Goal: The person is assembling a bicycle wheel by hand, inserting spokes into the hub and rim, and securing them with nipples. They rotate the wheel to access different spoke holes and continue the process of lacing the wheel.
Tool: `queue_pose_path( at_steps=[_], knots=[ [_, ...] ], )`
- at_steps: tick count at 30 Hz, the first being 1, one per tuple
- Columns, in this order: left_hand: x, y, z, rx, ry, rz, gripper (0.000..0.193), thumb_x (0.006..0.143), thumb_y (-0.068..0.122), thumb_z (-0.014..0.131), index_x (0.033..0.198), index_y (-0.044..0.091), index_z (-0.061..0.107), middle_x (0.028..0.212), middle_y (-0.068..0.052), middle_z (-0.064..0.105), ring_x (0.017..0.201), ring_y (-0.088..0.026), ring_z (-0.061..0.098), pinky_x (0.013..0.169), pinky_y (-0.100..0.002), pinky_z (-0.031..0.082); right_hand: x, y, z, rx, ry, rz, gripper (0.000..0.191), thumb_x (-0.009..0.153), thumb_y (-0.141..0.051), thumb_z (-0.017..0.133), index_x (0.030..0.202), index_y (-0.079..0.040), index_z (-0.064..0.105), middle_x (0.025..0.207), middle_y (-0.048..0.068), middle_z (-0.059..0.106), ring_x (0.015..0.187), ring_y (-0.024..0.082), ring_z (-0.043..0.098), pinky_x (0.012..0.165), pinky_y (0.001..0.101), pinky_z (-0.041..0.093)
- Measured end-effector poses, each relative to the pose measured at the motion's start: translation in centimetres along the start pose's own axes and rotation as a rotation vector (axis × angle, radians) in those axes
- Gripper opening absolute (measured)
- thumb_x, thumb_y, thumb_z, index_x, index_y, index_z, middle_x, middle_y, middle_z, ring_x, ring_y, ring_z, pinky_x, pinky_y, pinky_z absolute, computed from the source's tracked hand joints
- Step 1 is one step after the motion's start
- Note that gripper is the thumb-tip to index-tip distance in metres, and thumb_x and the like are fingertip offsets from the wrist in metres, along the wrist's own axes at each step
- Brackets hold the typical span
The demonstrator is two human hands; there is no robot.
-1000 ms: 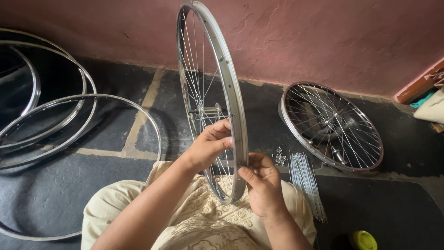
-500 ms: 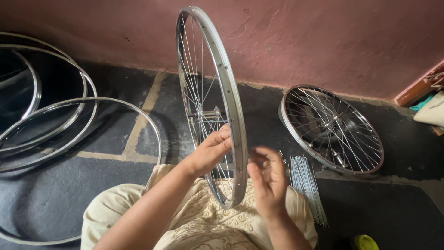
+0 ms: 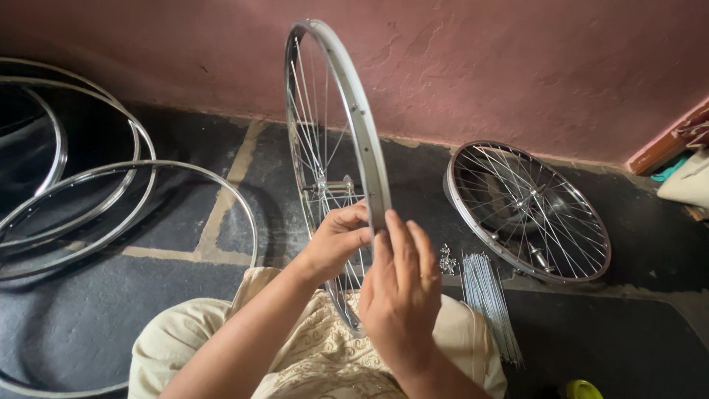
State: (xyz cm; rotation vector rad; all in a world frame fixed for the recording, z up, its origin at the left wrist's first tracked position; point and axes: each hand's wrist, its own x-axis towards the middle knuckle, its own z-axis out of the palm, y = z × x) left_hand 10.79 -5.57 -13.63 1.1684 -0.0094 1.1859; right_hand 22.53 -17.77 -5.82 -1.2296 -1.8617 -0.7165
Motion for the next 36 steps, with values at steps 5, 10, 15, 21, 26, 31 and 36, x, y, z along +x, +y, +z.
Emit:
queue_pose_path(
  at_steps=[5, 10, 15, 21, 26, 31, 36],
  knots=[
    [-0.8, 0.7, -0.4, 0.184, 0.007, -0.056, 0.024, 0.103, 0.022, 0.067, 0.115, 0.003, 0.072, 0.121, 0.0, 0.059, 0.114, -0.013, 0.058, 0.1, -0.032, 0.047, -1.0, -0.3, -0.9, 0.299, -0.057, 0.073, 0.055, 0.084, -0.014, 0.07, 0.133, 0.009, 0.057, 0.148, 0.029, 0.045, 0.136, 0.046, 0.043, 0.113, 0.0536, 0.037],
    [-1.2, 0.4, -0.8, 0.203, -0.003, -0.086, 0.025, 0.108, 0.025, 0.064, 0.114, 0.002, 0.071, 0.123, 0.001, 0.058, 0.116, -0.011, 0.056, 0.103, -0.03, 0.046, -1.1, 0.5, -0.5, 0.329, -0.008, 0.07, 0.052, 0.087, -0.016, 0.071, 0.134, -0.001, 0.057, 0.15, 0.025, 0.043, 0.137, 0.044, 0.043, 0.113, 0.0541, 0.037],
    [-1.3, -0.1, -1.2, -0.024, -0.015, -0.116, 0.018, 0.102, 0.014, 0.071, 0.118, 0.005, 0.069, 0.117, -0.004, 0.065, 0.11, -0.015, 0.059, 0.101, -0.035, 0.047, -1.4, 0.6, 0.1, 0.337, -0.012, 0.087, 0.054, 0.086, -0.017, 0.071, 0.135, -0.001, 0.055, 0.149, 0.026, 0.043, 0.136, 0.045, 0.043, 0.112, 0.054, 0.037],
    [-1.4, 0.3, -0.8, 0.12, 0.008, -0.072, 0.017, 0.103, 0.015, 0.068, 0.116, 0.004, 0.07, 0.119, 0.002, 0.061, 0.115, -0.011, 0.057, 0.105, -0.032, 0.045, -3.7, 1.3, 1.8, 0.562, -0.021, 0.117, 0.068, 0.088, -0.013, 0.07, 0.146, -0.001, 0.038, 0.149, 0.026, 0.043, 0.135, 0.04, 0.049, 0.112, 0.0506, 0.04],
    [-1.9, 1.1, -0.9, 0.254, -0.002, -0.101, 0.02, 0.11, 0.022, 0.061, 0.114, 0.005, 0.07, 0.116, 0.0, 0.06, 0.11, -0.011, 0.056, 0.099, -0.032, 0.045, -8.3, 0.0, 4.4, 1.15, -0.089, 0.433, 0.077, 0.101, -0.009, 0.06, 0.159, 0.002, 0.011, 0.13, 0.018, 0.059, 0.115, 0.023, 0.066, 0.095, 0.0357, 0.056],
    [-2.2, 0.8, -1.0, 0.031, 0.109, -0.102, 0.018, 0.096, 0.015, 0.071, 0.112, 0.007, 0.07, 0.106, -0.004, 0.065, 0.099, -0.013, 0.061, 0.093, -0.034, 0.049, -10.5, 0.6, 5.4, 1.315, -0.177, 0.551, 0.071, 0.102, -0.012, 0.058, 0.158, 0.001, 0.016, 0.122, 0.015, 0.063, 0.094, 0.015, 0.064, 0.084, 0.0293, 0.057],
    [-2.0, 0.3, -0.7, 0.135, 0.072, 0.048, 0.013, 0.098, 0.015, 0.075, 0.105, 0.004, 0.074, 0.115, -0.002, 0.06, 0.109, -0.015, 0.058, 0.099, -0.033, 0.047, -10.6, 0.7, 5.3, 1.264, -0.196, 0.51, 0.068, 0.103, -0.014, 0.058, 0.158, 0.0, 0.019, 0.117, 0.014, 0.065, 0.096, 0.014, 0.063, 0.082, 0.0274, 0.055]
  ],
)
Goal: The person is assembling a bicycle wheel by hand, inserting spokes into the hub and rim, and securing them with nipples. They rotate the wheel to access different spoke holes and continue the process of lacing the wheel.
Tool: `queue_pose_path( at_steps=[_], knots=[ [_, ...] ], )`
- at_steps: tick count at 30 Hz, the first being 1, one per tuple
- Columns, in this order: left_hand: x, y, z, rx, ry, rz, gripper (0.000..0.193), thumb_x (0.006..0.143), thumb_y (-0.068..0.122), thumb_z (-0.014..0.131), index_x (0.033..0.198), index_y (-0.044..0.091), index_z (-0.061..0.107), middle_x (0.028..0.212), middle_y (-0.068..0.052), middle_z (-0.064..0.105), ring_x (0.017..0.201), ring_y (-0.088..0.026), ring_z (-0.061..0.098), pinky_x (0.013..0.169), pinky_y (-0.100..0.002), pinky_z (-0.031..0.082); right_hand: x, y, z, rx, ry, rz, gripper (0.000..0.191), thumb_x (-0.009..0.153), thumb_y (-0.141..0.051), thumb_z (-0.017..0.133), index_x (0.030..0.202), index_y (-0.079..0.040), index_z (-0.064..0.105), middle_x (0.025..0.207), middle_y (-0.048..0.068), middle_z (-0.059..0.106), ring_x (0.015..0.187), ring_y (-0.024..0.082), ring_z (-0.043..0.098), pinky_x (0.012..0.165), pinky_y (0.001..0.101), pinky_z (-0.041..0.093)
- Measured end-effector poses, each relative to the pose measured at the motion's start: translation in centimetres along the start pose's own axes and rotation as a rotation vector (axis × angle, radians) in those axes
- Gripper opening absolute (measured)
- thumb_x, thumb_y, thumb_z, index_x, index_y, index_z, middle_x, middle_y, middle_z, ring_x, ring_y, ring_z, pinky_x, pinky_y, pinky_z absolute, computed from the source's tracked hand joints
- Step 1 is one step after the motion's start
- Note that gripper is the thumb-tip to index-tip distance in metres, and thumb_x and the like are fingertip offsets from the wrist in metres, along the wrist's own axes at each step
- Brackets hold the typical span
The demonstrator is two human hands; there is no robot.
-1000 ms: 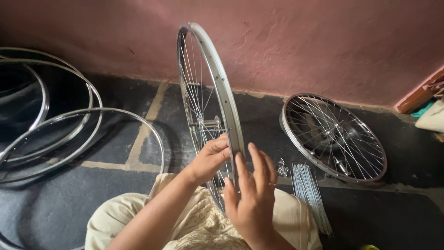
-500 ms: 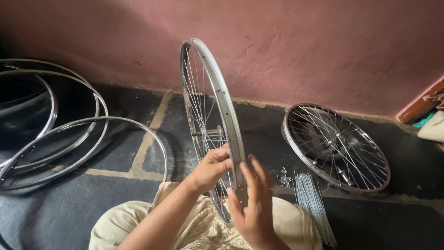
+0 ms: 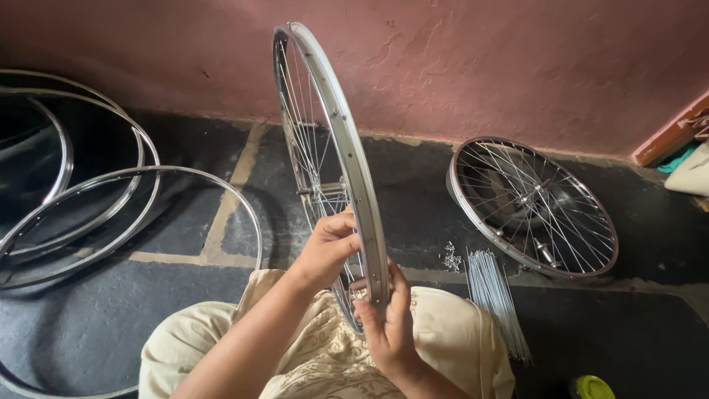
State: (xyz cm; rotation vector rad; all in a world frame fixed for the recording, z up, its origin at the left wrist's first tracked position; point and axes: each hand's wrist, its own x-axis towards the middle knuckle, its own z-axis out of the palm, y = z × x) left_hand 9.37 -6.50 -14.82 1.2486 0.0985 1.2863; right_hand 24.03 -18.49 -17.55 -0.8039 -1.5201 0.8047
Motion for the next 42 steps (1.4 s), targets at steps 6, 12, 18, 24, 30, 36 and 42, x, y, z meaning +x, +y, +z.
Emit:
queue_pose_path(
  at_steps=[6, 12, 18, 24, 30, 36, 42],
  knots=[
    [-0.4, 1.3, 0.4, 0.12, -0.052, -0.083, 0.023, 0.102, 0.025, 0.069, 0.105, 0.004, 0.074, 0.118, -0.002, 0.056, 0.118, -0.015, 0.051, 0.103, -0.034, 0.044, -0.3, 0.0, 0.0, 0.041, -0.008, 0.055, 0.069, 0.102, -0.012, 0.057, 0.157, -0.001, 0.017, 0.117, 0.013, 0.065, 0.091, 0.013, 0.063, 0.078, 0.027, 0.055],
    [0.4, 4.0, 0.6, 0.107, -0.119, -0.172, 0.032, 0.098, 0.03, 0.067, 0.116, 0.004, 0.068, 0.126, -0.003, 0.056, 0.121, -0.018, 0.051, 0.105, -0.035, 0.041, 0.1, -0.3, 0.5, 0.118, -0.027, 0.061, 0.07, 0.101, -0.008, 0.058, 0.157, -0.001, 0.017, 0.119, 0.014, 0.065, 0.093, 0.014, 0.063, 0.078, 0.0278, 0.056],
    [-1.5, 6.6, 3.3, 0.436, 0.356, 0.024, 0.046, 0.106, 0.036, 0.054, 0.14, 0.004, 0.053, 0.141, -0.012, 0.052, 0.135, -0.025, 0.046, 0.115, -0.042, 0.037, 2.1, -1.3, 3.4, 0.372, -0.065, 0.194, 0.066, 0.101, -0.003, 0.058, 0.157, -0.001, 0.023, 0.113, 0.012, 0.062, 0.09, 0.013, 0.061, 0.074, 0.0275, 0.054],
    [-2.4, 12.1, 3.8, 1.311, 0.482, 0.199, 0.067, 0.086, 0.018, 0.072, 0.145, 0.002, 0.045, 0.146, -0.021, 0.047, 0.139, -0.035, 0.045, 0.117, -0.048, 0.036, 2.9, -1.5, 8.0, 0.132, -0.443, 0.173, 0.069, 0.104, -0.012, 0.055, 0.159, 0.0, 0.017, 0.113, 0.008, 0.061, 0.088, 0.018, 0.066, 0.075, 0.0325, 0.058],
    [-3.5, 14.1, 4.5, 1.468, 0.461, 0.162, 0.074, 0.076, 0.007, 0.071, 0.145, 0.001, 0.046, 0.15, -0.023, 0.046, 0.142, -0.04, 0.044, 0.118, -0.051, 0.035, 0.7, 2.7, 8.8, -0.019, -0.743, -0.033, 0.069, 0.106, -0.016, 0.058, 0.156, 0.006, 0.016, 0.103, 0.014, 0.068, 0.091, 0.03, 0.071, 0.081, 0.0409, 0.058],
    [-3.6, 13.5, 4.3, 1.516, 0.466, 0.196, 0.075, 0.075, 0.006, 0.074, 0.144, 0.0, 0.045, 0.146, -0.024, 0.05, 0.138, -0.041, 0.048, 0.115, -0.051, 0.038, 0.1, 9.4, 7.6, -0.367, -0.915, -0.347, 0.054, 0.106, -0.023, 0.069, 0.142, -0.004, 0.034, 0.106, 0.015, 0.066, 0.105, 0.032, 0.07, 0.096, 0.0424, 0.058],
    [-4.0, 14.5, 3.5, 1.569, 0.445, 0.162, 0.074, 0.079, 0.005, 0.076, 0.146, 0.004, 0.045, 0.135, -0.02, 0.057, 0.128, -0.036, 0.055, 0.109, -0.05, 0.043, -0.5, 13.3, 6.0, -0.512, -0.819, -0.71, 0.074, 0.1, -0.013, 0.061, 0.159, -0.03, 0.019, 0.127, 0.019, 0.063, 0.125, 0.036, 0.06, 0.115, 0.0485, 0.046]
  ],
)
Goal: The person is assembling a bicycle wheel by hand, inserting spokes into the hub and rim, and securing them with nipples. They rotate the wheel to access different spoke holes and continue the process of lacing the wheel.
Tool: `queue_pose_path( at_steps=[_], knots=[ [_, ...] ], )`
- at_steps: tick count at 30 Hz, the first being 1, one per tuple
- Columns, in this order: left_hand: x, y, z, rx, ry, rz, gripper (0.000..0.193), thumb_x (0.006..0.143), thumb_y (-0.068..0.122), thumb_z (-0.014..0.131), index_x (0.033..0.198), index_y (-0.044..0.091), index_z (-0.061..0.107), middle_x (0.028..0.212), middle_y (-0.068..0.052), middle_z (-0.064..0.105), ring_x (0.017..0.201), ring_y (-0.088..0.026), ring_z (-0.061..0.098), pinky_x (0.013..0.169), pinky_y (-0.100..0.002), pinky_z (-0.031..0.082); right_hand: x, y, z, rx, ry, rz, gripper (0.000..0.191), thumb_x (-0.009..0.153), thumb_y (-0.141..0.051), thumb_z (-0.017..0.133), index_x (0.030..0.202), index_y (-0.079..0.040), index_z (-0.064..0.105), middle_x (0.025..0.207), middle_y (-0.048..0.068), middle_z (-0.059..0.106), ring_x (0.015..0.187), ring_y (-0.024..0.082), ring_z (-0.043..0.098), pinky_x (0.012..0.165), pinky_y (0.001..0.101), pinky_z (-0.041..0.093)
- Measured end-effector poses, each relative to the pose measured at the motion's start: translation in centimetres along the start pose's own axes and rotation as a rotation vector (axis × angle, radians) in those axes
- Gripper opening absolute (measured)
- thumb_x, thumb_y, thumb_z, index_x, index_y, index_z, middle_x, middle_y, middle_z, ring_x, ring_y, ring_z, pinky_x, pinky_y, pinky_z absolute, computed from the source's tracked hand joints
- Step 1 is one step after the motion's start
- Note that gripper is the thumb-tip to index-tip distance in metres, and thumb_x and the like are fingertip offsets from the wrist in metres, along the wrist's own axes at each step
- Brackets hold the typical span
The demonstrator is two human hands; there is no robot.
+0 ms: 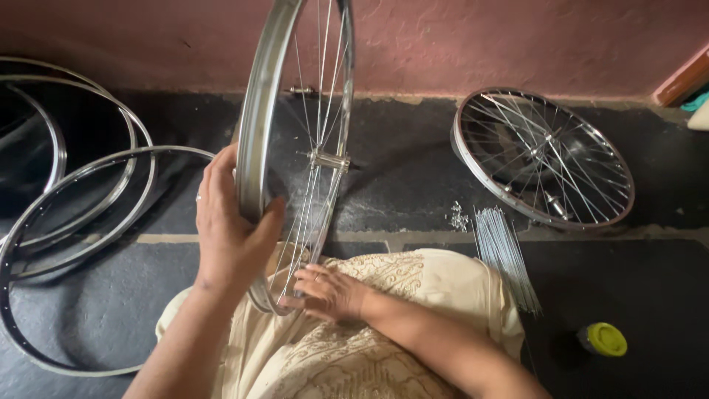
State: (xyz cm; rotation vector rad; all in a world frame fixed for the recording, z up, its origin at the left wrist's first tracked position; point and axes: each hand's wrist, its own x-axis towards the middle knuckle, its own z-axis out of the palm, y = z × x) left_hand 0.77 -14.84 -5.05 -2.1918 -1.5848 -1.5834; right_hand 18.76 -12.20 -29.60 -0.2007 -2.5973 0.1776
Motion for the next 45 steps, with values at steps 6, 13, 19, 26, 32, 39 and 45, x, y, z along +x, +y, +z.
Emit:
queue_pose_path(
  at_steps=[6, 13, 19, 26, 32, 39, 45],
  knots=[
    [-2.4, -0.2, -0.4, -0.19, -0.173, -0.23, 0.08, 0.072, -0.004, 0.072, 0.146, 0.011, 0.046, 0.101, -0.011, 0.063, 0.073, -0.021, 0.061, 0.059, -0.037, 0.052, -2.2, -0.6, -2.6, 0.029, -0.264, 0.253, 0.041, 0.112, -0.013, 0.047, 0.15, -0.026, 0.039, 0.132, 0.016, 0.064, 0.123, 0.029, 0.062, 0.113, 0.0415, 0.047],
    [-4.7, -3.8, -2.2, -0.804, -0.253, -0.163, 0.089, 0.077, -0.025, 0.047, 0.158, 0.006, 0.026, 0.151, -0.024, 0.055, 0.146, -0.03, 0.053, 0.119, -0.044, 0.041, -17.5, 4.0, -12.6, -0.001, 0.334, 0.833, 0.037, 0.098, -0.001, 0.05, 0.133, -0.002, 0.063, 0.129, 0.016, 0.07, 0.118, 0.026, 0.07, 0.103, 0.0339, 0.056],
    [-6.7, -4.6, -2.4, -0.76, -0.199, -0.23, 0.087, 0.071, -0.024, 0.05, 0.152, 0.003, 0.029, 0.149, -0.026, 0.051, 0.146, -0.034, 0.048, 0.12, -0.047, 0.035, -30.8, 5.3, -16.4, -0.255, -0.095, 1.734, 0.041, 0.092, -0.029, 0.069, 0.127, -0.008, 0.068, 0.116, 0.02, 0.074, 0.108, 0.038, 0.071, 0.092, 0.0451, 0.056],
    [-7.0, -5.1, -2.2, -0.774, -0.192, -0.203, 0.089, 0.072, -0.024, 0.047, 0.153, 0.006, 0.026, 0.147, -0.023, 0.053, 0.147, -0.034, 0.048, 0.122, -0.048, 0.034, -26.5, 0.9, -5.3, 0.35, -0.143, 1.886, 0.033, 0.097, -0.03, 0.066, 0.121, -0.009, 0.068, 0.114, 0.02, 0.072, 0.105, 0.04, 0.069, 0.087, 0.0476, 0.054],
    [-6.7, -5.7, -2.5, -0.774, -0.184, -0.216, 0.092, 0.072, -0.025, 0.045, 0.155, 0.01, 0.025, 0.144, -0.022, 0.054, 0.145, -0.037, 0.051, 0.121, -0.053, 0.036, -27.1, 1.0, -4.0, 0.227, -0.009, 1.933, 0.027, 0.101, -0.031, 0.064, 0.117, -0.009, 0.068, 0.113, 0.02, 0.071, 0.102, 0.042, 0.067, 0.083, 0.0497, 0.052],
    [-5.4, -5.8, -3.1, -0.788, -0.176, -0.339, 0.093, 0.07, -0.025, 0.046, 0.153, 0.012, 0.025, 0.136, -0.022, 0.062, 0.136, -0.037, 0.058, 0.116, -0.051, 0.04, -36.0, -0.3, -9.0, -0.45, 0.327, 1.905, 0.024, 0.105, -0.032, 0.062, 0.111, -0.01, 0.067, 0.111, 0.019, 0.069, 0.098, 0.044, 0.065, 0.079, 0.0523, 0.05],
    [-3.9, -5.7, -4.0, -0.717, -0.156, -0.483, 0.094, 0.067, -0.024, 0.045, 0.152, 0.011, 0.024, 0.131, -0.023, 0.064, 0.129, -0.037, 0.062, 0.111, -0.049, 0.043, -35.4, -1.1, -12.1, -0.579, 0.613, 1.613, 0.02, 0.105, -0.024, 0.064, 0.118, -0.009, 0.068, 0.107, 0.016, 0.071, 0.096, 0.036, 0.069, 0.082, 0.0456, 0.054]
  ],
)
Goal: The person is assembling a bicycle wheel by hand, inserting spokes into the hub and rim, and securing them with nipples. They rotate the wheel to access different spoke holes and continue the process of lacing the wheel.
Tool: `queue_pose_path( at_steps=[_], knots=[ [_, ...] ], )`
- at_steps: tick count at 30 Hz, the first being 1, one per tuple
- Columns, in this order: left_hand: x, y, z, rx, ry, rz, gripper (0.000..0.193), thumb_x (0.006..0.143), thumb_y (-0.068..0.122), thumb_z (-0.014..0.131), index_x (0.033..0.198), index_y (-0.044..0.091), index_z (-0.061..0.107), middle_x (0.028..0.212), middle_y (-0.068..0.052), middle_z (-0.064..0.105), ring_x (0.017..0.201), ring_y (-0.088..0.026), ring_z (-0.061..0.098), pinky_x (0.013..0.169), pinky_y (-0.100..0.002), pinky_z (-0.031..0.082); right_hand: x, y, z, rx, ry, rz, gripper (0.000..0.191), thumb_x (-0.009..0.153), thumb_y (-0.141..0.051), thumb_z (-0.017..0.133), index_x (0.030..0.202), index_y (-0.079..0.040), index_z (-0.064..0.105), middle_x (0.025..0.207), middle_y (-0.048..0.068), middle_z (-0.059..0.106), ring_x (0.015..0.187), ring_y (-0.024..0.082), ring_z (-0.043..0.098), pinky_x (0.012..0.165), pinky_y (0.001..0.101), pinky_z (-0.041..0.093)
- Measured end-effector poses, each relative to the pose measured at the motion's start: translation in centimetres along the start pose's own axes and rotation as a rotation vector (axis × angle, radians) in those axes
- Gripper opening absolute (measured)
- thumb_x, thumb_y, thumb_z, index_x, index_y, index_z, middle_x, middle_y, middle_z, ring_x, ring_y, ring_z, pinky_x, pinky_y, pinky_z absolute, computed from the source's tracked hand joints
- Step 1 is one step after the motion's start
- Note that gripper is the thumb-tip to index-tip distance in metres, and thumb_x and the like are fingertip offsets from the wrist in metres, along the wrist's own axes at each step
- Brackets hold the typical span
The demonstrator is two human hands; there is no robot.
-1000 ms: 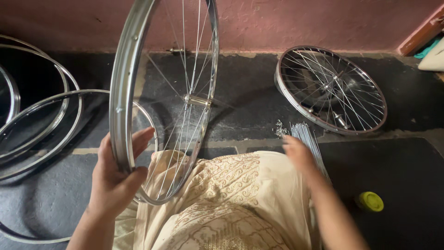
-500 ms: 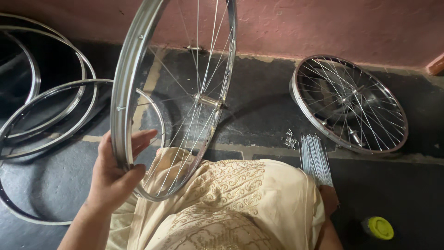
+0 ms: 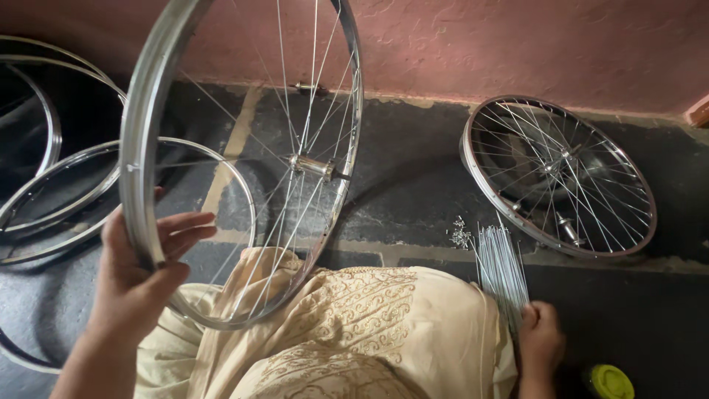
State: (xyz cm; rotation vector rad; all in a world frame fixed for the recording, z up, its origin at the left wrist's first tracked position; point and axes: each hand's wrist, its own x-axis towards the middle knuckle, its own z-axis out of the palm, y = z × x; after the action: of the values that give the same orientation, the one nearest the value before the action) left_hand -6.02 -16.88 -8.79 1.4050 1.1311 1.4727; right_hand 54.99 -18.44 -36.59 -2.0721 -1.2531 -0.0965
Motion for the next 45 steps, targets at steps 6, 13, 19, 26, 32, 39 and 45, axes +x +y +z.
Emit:
queue_pose_path(
  at_steps=[6, 13, 19, 26, 32, 39, 45],
  knots=[
    [1.4, 0.5, -0.7, 0.071, 0.043, -0.014, 0.097, 0.066, -0.026, 0.042, 0.153, 0.014, 0.025, 0.131, -0.027, 0.063, 0.128, -0.038, 0.063, 0.11, -0.049, 0.046, 5.8, -13.3, -2.9, 0.915, -0.218, 0.027, 0.023, 0.106, -0.001, 0.056, 0.126, 0.002, 0.066, 0.111, 0.012, 0.07, 0.085, 0.018, 0.065, 0.082, 0.0343, 0.057],
    [1.7, 0.8, -0.8, 0.119, 0.11, -0.062, 0.098, 0.064, -0.027, 0.042, 0.15, 0.017, 0.026, 0.133, -0.03, 0.061, 0.128, -0.04, 0.064, 0.108, -0.05, 0.052, 10.7, -28.1, -2.3, 1.374, -0.341, -0.329, 0.031, 0.102, -0.002, 0.066, 0.13, 0.009, 0.059, 0.115, 0.02, 0.067, 0.096, 0.024, 0.066, 0.092, 0.0363, 0.059],
    [2.2, 1.2, -1.5, 0.138, 0.133, -0.092, 0.098, 0.064, -0.025, 0.044, 0.151, 0.016, 0.029, 0.13, -0.03, 0.062, 0.127, -0.041, 0.063, 0.107, -0.05, 0.046, 9.7, -29.6, 3.2, 1.761, -0.129, -0.094, 0.041, 0.111, -0.036, 0.057, 0.117, 0.004, 0.066, 0.097, 0.017, 0.073, 0.08, 0.023, 0.071, 0.072, 0.0335, 0.059],
    [2.4, 1.8, -1.5, 0.147, 0.144, -0.025, 0.098, 0.065, -0.021, 0.045, 0.155, 0.012, 0.025, 0.129, -0.031, 0.061, 0.129, -0.042, 0.063, 0.107, -0.049, 0.047, 10.2, -27.3, 7.7, 1.737, -0.215, 0.176, 0.04, 0.11, -0.041, 0.056, 0.109, -0.001, 0.063, 0.086, 0.013, 0.071, 0.073, 0.021, 0.067, 0.067, 0.0314, 0.056],
    [2.6, 2.7, -0.4, 0.155, 0.166, -0.015, 0.098, 0.064, -0.021, 0.044, 0.154, 0.011, 0.022, 0.126, -0.033, 0.059, 0.128, -0.043, 0.061, 0.104, -0.051, 0.048, 10.2, -27.6, 8.8, 1.687, -0.296, 0.174, 0.039, 0.11, -0.039, 0.055, 0.107, -0.001, 0.062, 0.084, 0.014, 0.071, 0.069, 0.02, 0.067, 0.065, 0.0309, 0.056],
    [2.8, 3.2, 0.3, 0.265, 0.188, -0.029, 0.096, 0.064, -0.023, 0.043, 0.153, 0.008, 0.022, 0.127, -0.037, 0.058, 0.125, -0.045, 0.062, 0.104, -0.05, 0.048, 9.8, -28.1, 8.7, 1.68, -0.354, 0.193, 0.037, 0.109, -0.038, 0.054, 0.105, -0.002, 0.063, 0.084, 0.013, 0.071, 0.069, 0.02, 0.068, 0.063, 0.031, 0.056],
    [2.7, 2.9, -0.1, 0.196, 0.159, -0.004, 0.096, 0.064, -0.023, 0.043, 0.152, 0.007, 0.021, 0.126, -0.036, 0.058, 0.126, -0.043, 0.062, 0.104, -0.05, 0.048, 9.5, -28.8, 8.7, 1.682, -0.329, 0.211, 0.038, 0.109, -0.039, 0.053, 0.105, -0.003, 0.063, 0.085, 0.013, 0.072, 0.071, 0.02, 0.069, 0.067, 0.0308, 0.059]
  ],
)
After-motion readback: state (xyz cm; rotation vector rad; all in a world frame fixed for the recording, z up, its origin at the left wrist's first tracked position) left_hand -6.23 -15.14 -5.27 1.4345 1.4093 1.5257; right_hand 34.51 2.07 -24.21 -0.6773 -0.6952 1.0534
